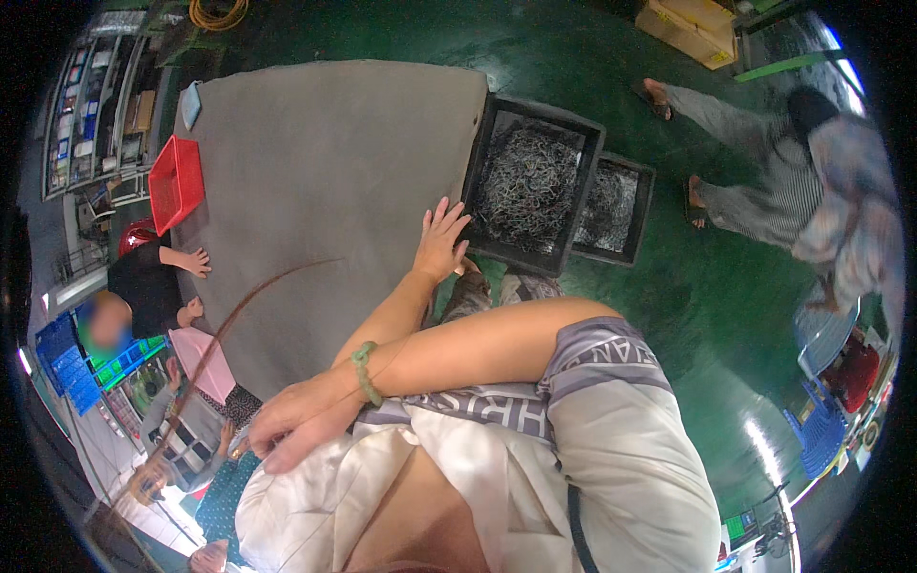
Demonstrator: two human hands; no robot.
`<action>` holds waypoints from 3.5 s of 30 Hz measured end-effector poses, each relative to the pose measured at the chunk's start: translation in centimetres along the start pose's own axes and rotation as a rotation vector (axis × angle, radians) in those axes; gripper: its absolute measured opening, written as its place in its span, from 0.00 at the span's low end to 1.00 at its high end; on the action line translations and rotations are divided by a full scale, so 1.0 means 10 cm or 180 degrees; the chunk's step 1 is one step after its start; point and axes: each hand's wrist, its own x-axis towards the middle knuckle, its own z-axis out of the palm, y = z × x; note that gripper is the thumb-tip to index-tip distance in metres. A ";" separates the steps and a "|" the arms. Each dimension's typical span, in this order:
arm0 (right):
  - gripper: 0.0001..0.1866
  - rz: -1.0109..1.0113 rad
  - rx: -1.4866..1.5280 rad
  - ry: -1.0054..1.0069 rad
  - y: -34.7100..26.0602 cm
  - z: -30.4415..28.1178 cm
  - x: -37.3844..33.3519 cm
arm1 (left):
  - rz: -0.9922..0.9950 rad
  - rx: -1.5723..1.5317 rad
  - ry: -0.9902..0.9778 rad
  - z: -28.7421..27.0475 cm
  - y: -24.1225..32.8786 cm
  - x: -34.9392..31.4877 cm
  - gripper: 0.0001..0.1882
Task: The person sits at a table with several others and repeatedly picks up small black plastic components and metal clips, attaching them together by hand. They place the assembled units into a pink basket and occasionally sweep loose clips into a blue basket. The task continues until the person stands up and moves away from the table.
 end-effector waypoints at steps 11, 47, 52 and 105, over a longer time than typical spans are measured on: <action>0.13 0.1287 -0.2886 0.3891 0.02 -1.14 -1.40 | 0.0055 0.0247 -0.0120 0.04 -0.03 0.02 0.23; 0.06 0.0147 0.0557 0.9389 0.43 2.64 -5.05 | 0.0541 0.0271 0.0625 0.37 -0.08 -0.04 0.13; 0.11 -0.0777 0.1128 0.9540 0.68 3.23 -5.02 | 0.0585 0.0446 0.0653 0.37 -0.03 -0.07 0.12; 0.18 0.0533 0.1439 0.8673 -4.51 2.18 -9.29 | -0.2366 -0.1483 -0.1530 3.38 3.91 2.85 0.15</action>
